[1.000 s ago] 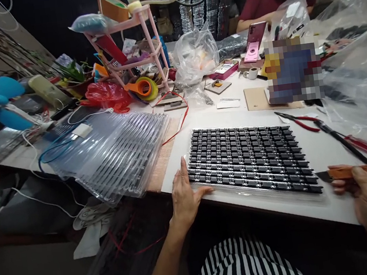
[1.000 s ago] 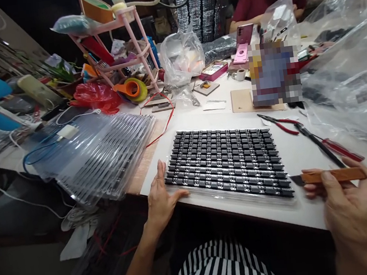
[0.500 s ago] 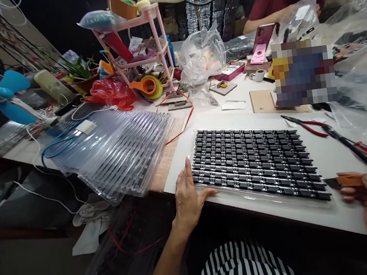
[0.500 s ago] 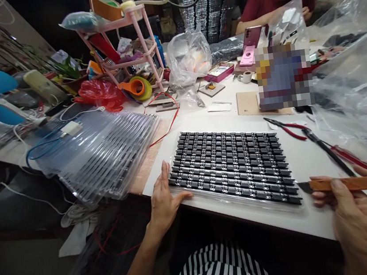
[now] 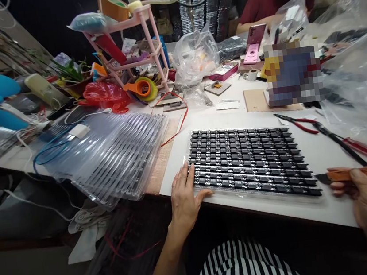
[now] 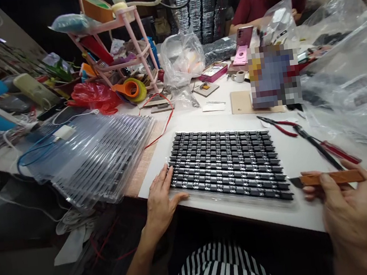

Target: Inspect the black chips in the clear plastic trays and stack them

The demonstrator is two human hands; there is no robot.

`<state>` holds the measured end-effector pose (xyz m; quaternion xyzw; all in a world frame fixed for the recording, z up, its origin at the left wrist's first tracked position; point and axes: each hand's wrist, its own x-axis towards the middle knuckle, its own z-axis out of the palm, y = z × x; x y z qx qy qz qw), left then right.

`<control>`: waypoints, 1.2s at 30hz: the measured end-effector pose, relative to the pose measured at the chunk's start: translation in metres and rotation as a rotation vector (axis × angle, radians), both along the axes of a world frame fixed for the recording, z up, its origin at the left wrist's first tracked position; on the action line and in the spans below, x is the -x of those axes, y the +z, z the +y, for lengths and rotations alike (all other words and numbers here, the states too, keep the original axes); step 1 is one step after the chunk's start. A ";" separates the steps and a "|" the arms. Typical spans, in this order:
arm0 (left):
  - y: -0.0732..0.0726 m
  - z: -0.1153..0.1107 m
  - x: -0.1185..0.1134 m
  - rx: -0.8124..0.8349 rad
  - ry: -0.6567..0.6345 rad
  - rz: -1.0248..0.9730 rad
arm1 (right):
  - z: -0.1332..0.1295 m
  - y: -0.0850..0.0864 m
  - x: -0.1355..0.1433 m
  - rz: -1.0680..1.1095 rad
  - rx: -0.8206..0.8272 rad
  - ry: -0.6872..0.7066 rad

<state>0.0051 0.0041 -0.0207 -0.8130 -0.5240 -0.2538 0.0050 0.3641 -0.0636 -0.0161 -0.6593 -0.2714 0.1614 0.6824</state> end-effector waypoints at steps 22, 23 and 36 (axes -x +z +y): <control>0.016 0.005 -0.001 0.251 0.159 -0.063 | -0.002 0.006 0.005 0.217 0.010 0.032; 0.016 0.005 -0.001 0.259 0.164 -0.060 | -0.002 0.006 0.004 0.226 0.000 0.031; 0.014 0.009 0.007 0.283 0.144 -0.095 | -0.006 0.011 0.010 0.108 0.066 0.094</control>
